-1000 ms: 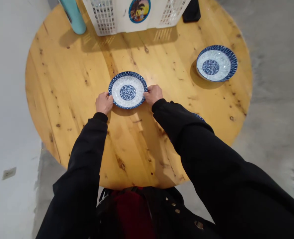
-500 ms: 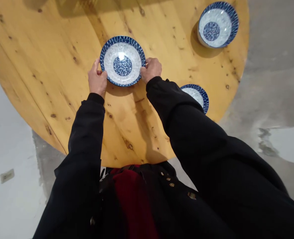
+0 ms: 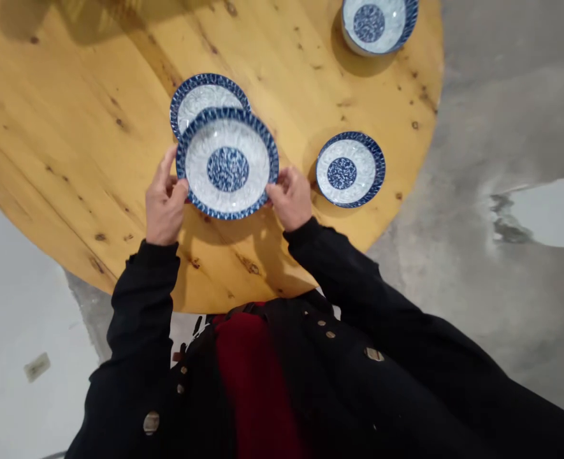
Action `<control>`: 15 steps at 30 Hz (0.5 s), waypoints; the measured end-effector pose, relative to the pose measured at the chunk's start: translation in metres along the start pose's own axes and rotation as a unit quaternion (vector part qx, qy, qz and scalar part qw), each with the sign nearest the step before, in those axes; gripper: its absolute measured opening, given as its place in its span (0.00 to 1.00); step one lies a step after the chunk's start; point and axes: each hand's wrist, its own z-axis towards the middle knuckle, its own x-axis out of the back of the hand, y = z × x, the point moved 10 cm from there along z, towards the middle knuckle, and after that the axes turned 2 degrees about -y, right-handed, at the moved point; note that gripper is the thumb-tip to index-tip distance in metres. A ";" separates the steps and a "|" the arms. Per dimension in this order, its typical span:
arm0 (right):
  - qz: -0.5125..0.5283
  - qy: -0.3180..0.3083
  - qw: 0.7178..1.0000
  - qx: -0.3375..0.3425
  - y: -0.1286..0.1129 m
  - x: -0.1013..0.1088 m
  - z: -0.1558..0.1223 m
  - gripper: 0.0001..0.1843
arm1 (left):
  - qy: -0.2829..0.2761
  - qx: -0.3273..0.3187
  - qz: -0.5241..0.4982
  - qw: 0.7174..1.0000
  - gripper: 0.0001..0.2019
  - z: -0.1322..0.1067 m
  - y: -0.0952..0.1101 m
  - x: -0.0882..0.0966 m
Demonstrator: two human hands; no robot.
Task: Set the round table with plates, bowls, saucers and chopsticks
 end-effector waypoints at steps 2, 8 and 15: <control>0.087 0.018 0.993 -0.073 0.026 -0.011 -0.049 0.07 | -0.033 0.020 0.014 0.999 0.28 -0.028 -0.011 -0.006; 0.291 -0.024 0.933 -0.208 0.060 -0.081 -0.148 0.13 | -0.088 0.092 0.079 0.989 0.26 -0.079 -0.049 -0.006; 0.341 -0.060 0.907 -0.240 0.067 -0.124 -0.171 0.15 | -0.103 0.093 0.138 0.981 0.28 -0.077 -0.065 0.003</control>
